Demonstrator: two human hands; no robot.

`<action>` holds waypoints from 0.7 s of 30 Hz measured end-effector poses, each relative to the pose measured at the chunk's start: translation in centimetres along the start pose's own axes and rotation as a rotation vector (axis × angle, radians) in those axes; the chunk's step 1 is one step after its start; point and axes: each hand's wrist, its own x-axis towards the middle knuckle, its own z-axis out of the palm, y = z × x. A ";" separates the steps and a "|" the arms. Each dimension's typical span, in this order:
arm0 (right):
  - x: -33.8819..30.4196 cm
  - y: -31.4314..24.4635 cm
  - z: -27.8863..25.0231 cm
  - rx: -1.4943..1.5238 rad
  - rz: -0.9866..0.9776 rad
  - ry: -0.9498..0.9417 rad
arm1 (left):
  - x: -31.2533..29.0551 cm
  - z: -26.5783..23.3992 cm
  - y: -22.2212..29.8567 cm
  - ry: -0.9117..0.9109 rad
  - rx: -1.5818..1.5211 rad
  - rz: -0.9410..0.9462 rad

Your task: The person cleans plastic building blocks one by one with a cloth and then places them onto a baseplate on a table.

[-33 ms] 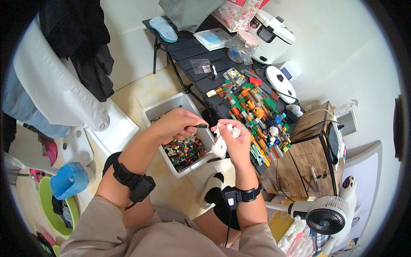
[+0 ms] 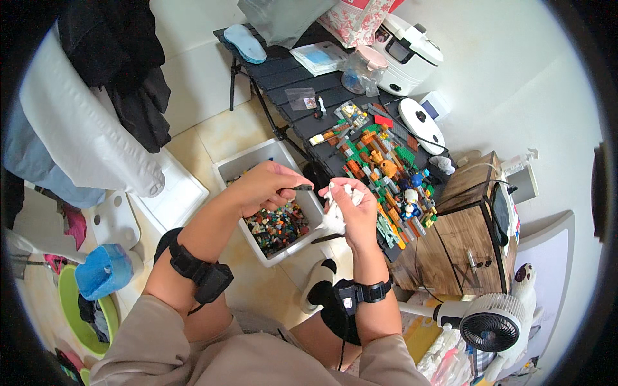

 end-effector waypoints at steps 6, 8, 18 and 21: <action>-0.3 0.7 1.1 0.066 0.004 -0.037 | 0.0 1.1 -0.3 0.023 0.011 0.038; -0.5 0.9 1.9 0.011 -0.041 -0.015 | 0.4 1.1 -0.9 0.051 0.043 0.053; -0.3 0.9 2.6 0.172 0.090 0.195 | 1.3 2.0 -2.8 0.098 0.237 0.319; -0.7 0.5 2.7 0.325 0.198 0.207 | 1.5 2.1 -3.5 0.133 0.247 0.427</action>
